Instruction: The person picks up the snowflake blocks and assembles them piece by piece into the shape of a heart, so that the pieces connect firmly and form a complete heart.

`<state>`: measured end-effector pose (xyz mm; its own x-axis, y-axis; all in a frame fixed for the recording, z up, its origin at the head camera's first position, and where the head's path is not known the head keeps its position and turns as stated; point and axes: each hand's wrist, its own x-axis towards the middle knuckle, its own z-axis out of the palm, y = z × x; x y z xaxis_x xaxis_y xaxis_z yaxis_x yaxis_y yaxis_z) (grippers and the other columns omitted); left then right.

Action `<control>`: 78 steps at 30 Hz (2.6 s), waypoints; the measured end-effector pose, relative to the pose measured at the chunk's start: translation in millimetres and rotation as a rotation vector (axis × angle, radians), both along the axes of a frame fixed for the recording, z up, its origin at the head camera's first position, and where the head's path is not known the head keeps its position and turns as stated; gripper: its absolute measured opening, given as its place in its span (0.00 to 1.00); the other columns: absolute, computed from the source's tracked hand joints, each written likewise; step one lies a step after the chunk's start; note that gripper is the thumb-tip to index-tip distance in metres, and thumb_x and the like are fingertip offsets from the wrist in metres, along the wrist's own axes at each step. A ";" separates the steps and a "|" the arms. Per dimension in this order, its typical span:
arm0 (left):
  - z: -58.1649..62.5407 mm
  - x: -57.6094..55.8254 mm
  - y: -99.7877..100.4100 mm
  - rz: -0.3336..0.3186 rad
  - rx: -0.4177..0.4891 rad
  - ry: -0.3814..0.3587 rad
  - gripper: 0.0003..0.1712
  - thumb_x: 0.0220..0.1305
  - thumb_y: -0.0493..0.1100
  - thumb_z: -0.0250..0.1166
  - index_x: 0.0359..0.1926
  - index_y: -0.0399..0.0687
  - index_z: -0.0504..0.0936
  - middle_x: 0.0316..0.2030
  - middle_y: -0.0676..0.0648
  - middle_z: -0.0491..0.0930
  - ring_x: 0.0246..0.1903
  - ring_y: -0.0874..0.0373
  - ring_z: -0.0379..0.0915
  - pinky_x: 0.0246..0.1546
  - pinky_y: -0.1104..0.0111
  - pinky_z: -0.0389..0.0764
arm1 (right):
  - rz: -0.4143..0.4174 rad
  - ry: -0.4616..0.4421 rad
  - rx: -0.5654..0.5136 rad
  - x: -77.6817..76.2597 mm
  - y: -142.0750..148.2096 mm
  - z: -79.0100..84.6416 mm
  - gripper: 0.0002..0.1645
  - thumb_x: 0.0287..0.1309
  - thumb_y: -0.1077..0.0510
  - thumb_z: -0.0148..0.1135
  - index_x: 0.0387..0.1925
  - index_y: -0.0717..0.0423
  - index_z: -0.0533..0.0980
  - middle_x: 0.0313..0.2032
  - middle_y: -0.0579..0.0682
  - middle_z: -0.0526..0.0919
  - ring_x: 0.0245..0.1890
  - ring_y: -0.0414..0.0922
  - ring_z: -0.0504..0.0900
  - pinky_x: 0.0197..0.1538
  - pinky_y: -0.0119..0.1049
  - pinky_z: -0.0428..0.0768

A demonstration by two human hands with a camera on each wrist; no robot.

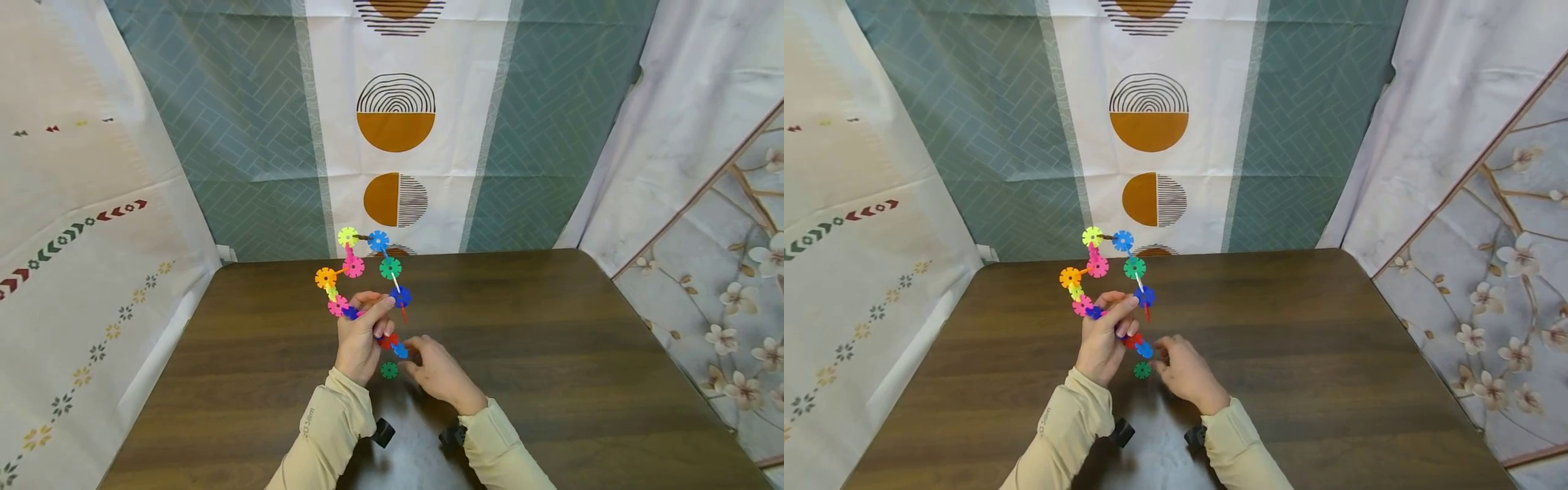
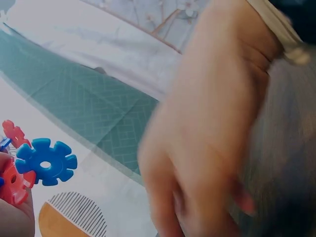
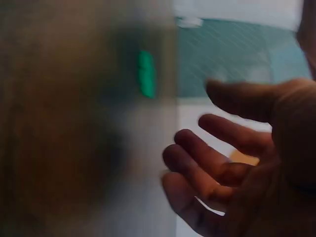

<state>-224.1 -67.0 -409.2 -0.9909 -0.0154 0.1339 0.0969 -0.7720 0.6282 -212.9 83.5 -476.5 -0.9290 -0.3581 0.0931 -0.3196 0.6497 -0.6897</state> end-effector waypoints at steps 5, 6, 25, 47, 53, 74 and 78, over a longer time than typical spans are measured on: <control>-0.2 0.9 -2.2 -0.021 -0.016 0.012 0.11 0.56 0.26 0.67 0.34 0.43 0.77 0.29 0.47 0.84 0.11 0.63 0.56 0.15 0.74 0.67 | 0.109 0.059 0.221 5.3 -16.0 -10.2 0.18 0.53 0.48 0.72 0.40 0.54 0.78 0.31 0.47 0.69 0.32 0.45 0.67 0.29 0.34 0.69; 0.0 1.2 -2.4 -0.026 -0.020 0.014 0.11 0.56 0.26 0.68 0.34 0.43 0.77 0.29 0.47 0.84 0.11 0.63 0.56 0.15 0.74 0.67 | 0.110 0.089 0.243 6.4 -18.4 -11.2 0.18 0.52 0.47 0.72 0.39 0.54 0.78 0.31 0.46 0.68 0.32 0.45 0.66 0.28 0.33 0.68; -2.4 2.0 -4.3 -0.024 -0.031 0.020 0.11 0.58 0.26 0.66 0.33 0.45 0.78 0.32 0.47 0.84 0.10 0.63 0.55 0.15 0.75 0.67 | 0.063 0.091 0.237 9.6 -19.7 -16.8 0.16 0.52 0.56 0.73 0.35 0.54 0.73 0.29 0.43 0.69 0.30 0.43 0.69 0.31 0.33 0.71; -4.4 0.2 -5.8 -0.016 -0.060 0.011 0.10 0.59 0.28 0.66 0.33 0.45 0.76 0.33 0.47 0.85 0.09 0.64 0.54 0.13 0.76 0.66 | -0.238 -0.042 -0.585 17.0 18.0 41.5 0.12 0.58 0.47 0.68 0.39 0.49 0.85 0.34 0.47 0.86 0.33 0.47 0.81 0.37 0.36 0.81; -3.5 0.6 -6.3 -0.024 -0.050 0.012 0.10 0.60 0.28 0.65 0.33 0.46 0.77 0.33 0.48 0.85 0.09 0.64 0.54 0.12 0.76 0.65 | -0.198 -0.056 -0.682 23.4 12.2 47.3 0.13 0.57 0.48 0.69 0.41 0.49 0.84 0.33 0.52 0.84 0.34 0.55 0.81 0.30 0.32 0.76; -4.0 2.4 -2.4 -0.072 -0.033 0.028 0.08 0.61 0.29 0.65 0.35 0.46 0.77 0.33 0.48 0.85 0.09 0.63 0.55 0.13 0.76 0.66 | -0.169 0.048 -0.747 25.7 5.6 50.5 0.10 0.57 0.56 0.70 0.39 0.55 0.81 0.34 0.52 0.84 0.34 0.54 0.82 0.38 0.37 0.82; -3.6 2.5 -1.0 -0.081 -0.021 0.041 0.09 0.62 0.29 0.64 0.38 0.46 0.79 0.31 0.50 0.84 0.09 0.63 0.55 0.13 0.75 0.66 | -0.164 0.079 -0.752 26.0 4.8 50.8 0.10 0.56 0.55 0.70 0.39 0.54 0.81 0.33 0.52 0.85 0.33 0.57 0.82 0.36 0.37 0.81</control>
